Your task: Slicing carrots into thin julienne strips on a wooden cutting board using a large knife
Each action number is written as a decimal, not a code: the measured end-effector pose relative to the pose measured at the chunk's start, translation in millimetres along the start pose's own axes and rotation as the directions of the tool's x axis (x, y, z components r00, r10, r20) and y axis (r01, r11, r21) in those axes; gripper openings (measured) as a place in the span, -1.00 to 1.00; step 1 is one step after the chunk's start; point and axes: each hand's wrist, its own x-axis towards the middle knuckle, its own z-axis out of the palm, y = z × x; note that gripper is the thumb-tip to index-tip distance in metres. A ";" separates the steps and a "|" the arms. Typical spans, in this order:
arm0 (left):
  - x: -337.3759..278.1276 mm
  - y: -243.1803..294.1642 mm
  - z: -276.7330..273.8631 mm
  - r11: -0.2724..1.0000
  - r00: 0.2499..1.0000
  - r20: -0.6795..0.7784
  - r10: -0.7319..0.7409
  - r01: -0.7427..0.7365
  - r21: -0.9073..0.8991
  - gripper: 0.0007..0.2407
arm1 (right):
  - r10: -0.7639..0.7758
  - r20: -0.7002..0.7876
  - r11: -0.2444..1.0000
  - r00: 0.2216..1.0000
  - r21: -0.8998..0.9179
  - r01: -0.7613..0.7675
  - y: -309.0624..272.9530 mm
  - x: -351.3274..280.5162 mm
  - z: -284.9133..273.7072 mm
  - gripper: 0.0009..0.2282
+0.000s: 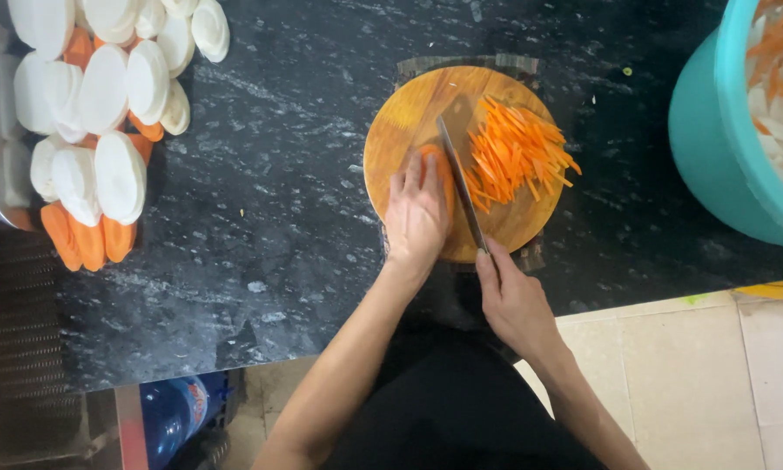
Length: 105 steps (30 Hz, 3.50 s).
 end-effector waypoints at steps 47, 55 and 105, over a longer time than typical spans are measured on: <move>-2.4 -1.9 -1.5 0.979 0.976 -0.114 0.187 -0.175 0.109 -0.62 | -0.007 -0.001 0.999 1.000 -0.031 0.007 -32.2 3.5 -6.7 -0.51; 1.1 -0.1 -8.6 0.981 0.973 -0.145 0.179 -0.165 0.103 -0.62 | 0.011 0.033 0.988 0.999 -0.155 -0.006 -6.1 27.3 8.8 -0.52; -7.0 -4.7 -6.1 0.989 0.980 -0.153 0.124 -0.135 -0.063 -0.58 | -0.014 0.025 0.995 1.000 -0.097 0.016 -18.4 10.6 -9.9 -0.57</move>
